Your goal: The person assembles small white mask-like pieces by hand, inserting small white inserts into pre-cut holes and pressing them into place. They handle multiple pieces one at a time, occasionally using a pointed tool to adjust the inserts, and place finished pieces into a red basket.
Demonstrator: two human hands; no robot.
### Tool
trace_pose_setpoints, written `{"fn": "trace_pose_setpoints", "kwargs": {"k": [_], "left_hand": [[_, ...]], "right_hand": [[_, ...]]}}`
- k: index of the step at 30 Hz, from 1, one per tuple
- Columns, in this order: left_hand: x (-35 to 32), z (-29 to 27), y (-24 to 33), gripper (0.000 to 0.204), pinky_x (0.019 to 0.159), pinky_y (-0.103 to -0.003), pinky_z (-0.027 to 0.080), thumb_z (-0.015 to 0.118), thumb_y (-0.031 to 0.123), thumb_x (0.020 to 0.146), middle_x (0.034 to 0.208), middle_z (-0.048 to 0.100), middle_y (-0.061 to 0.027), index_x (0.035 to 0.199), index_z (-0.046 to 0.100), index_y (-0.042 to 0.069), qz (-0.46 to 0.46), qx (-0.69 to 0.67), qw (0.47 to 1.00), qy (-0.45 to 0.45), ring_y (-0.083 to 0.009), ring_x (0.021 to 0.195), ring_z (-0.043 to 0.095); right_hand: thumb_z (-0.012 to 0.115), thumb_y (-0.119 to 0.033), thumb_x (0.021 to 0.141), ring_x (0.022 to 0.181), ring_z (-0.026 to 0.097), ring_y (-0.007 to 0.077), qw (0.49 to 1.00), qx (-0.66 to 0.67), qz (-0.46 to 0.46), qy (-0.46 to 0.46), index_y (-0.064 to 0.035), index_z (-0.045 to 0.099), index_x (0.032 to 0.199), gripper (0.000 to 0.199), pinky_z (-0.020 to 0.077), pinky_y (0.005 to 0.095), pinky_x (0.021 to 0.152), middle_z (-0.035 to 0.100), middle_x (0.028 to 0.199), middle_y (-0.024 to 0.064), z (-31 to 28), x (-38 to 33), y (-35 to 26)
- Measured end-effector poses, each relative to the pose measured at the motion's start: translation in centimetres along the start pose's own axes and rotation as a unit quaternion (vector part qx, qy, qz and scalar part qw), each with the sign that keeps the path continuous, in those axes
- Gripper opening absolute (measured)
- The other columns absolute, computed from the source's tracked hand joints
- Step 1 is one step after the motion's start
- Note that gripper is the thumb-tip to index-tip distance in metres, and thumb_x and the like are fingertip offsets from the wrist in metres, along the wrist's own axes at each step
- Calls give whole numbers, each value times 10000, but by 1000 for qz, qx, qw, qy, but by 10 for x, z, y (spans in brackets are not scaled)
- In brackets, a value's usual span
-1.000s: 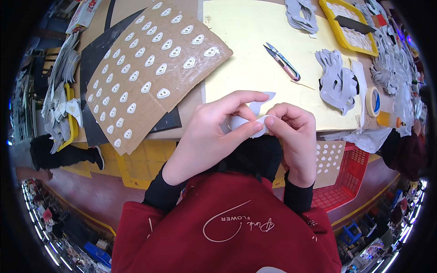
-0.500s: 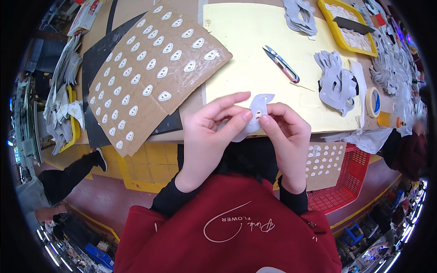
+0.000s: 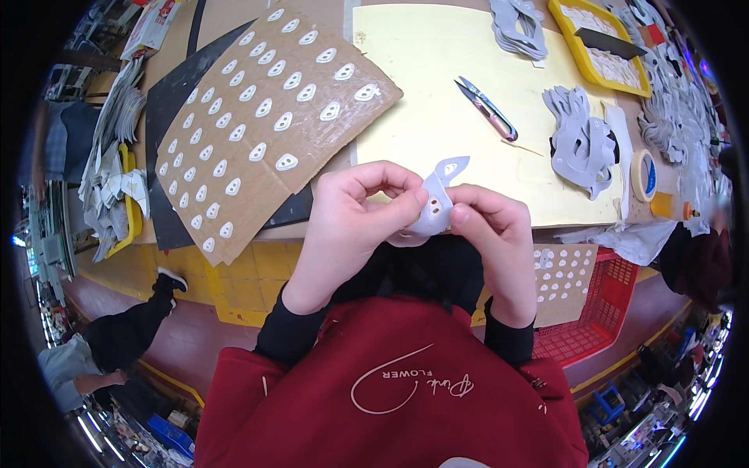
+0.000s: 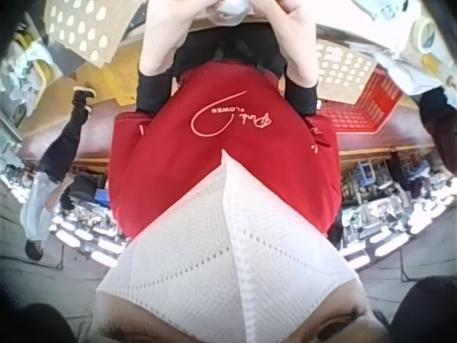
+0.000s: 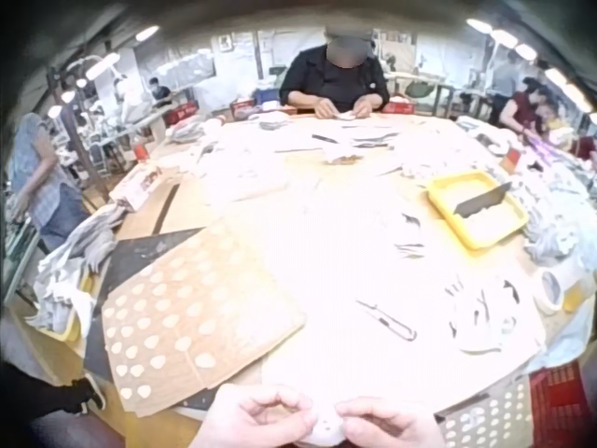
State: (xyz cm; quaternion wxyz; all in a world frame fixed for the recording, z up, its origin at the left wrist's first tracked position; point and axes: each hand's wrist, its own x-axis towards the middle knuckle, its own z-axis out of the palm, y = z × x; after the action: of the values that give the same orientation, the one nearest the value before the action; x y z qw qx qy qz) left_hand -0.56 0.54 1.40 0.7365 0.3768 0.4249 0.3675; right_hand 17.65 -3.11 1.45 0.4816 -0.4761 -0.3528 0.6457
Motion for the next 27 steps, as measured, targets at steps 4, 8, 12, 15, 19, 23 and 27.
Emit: {"fn": "trace_pose_setpoints", "kwargs": {"k": [4, 8, 12, 15, 19, 23, 27], "left_hand": [[-2, 7, -5, 134, 671, -219, 571, 678, 65, 933, 911, 687, -76, 968, 657, -63, -4, 1, 1000, 28, -97, 740, 685], [-1, -2, -4, 114, 598, -181, 499, 653, 74, 945, 822, 669, -43, 922, 658, -37, -62, 49, 996, -40, -58, 670, 640], [-2, -2, -6, 126, 594, -174, 456, 627, 77, 950, 776, 651, -22, 863, 637, -14, -41, 41, 996, -63, -30, 659, 597], [-4, 3, -4, 123, 618, -182, 465, 614, 72, 951, 779, 644, -17, 858, 617, -8, -15, 8, 998, -58, -26, 673, 584], [-4, 3, -10, 127, 630, -190, 456, 591, 76, 964, 777, 609, 9, 862, 593, 1, 28, 33, 997, -71, -23, 686, 550], [-4, 6, -8, 174, 635, -203, 438, 568, 110, 988, 798, 580, 17, 842, 566, 15, 13, 30, 993, -112, -27, 713, 522], [-4, 3, -9, 213, 650, -220, 422, 539, 145, 1010, 802, 554, 18, 832, 548, 29, 48, 22, 983, -174, -41, 731, 499]], "right_hand": [[679, -31, 935, 763, 603, 43, 998, 42, -37, -6, 47, 685, 940, 78, 485, 193, 718, 683, 847, 22, -4, -3, 12], [671, -4, 916, 729, 570, 23, 998, 61, -25, -11, 27, 670, 886, 43, 451, 180, 671, 656, 809, 5, -8, -5, 15], [644, -39, 929, 708, 526, 17, 996, 84, 22, -38, 11, 660, 865, 83, 410, 177, 652, 633, 788, -16, -9, 0, 14], [614, -74, 948, 709, 510, 28, 992, 110, 35, -48, 4, 657, 862, 124, 397, 191, 649, 624, 788, -23, -6, 1, 13], [589, -71, 953, 709, 497, 48, 995, 41, -14, -89, 6, 651, 841, 150, 387, 215, 639, 607, 783, -22, -9, -2, 16], [589, -52, 945, 687, 466, 58, 993, 23, -63, -93, 23, 639, 816, 157, 371, 223, 623, 578, 755, -14, -9, -3, 20], [593, -31, 932, 668, 463, 77, 985, -48, -128, -101, 32, 642, 827, 132, 365, 228, 611, 566, 740, -1, -2, -5, 11]]}}
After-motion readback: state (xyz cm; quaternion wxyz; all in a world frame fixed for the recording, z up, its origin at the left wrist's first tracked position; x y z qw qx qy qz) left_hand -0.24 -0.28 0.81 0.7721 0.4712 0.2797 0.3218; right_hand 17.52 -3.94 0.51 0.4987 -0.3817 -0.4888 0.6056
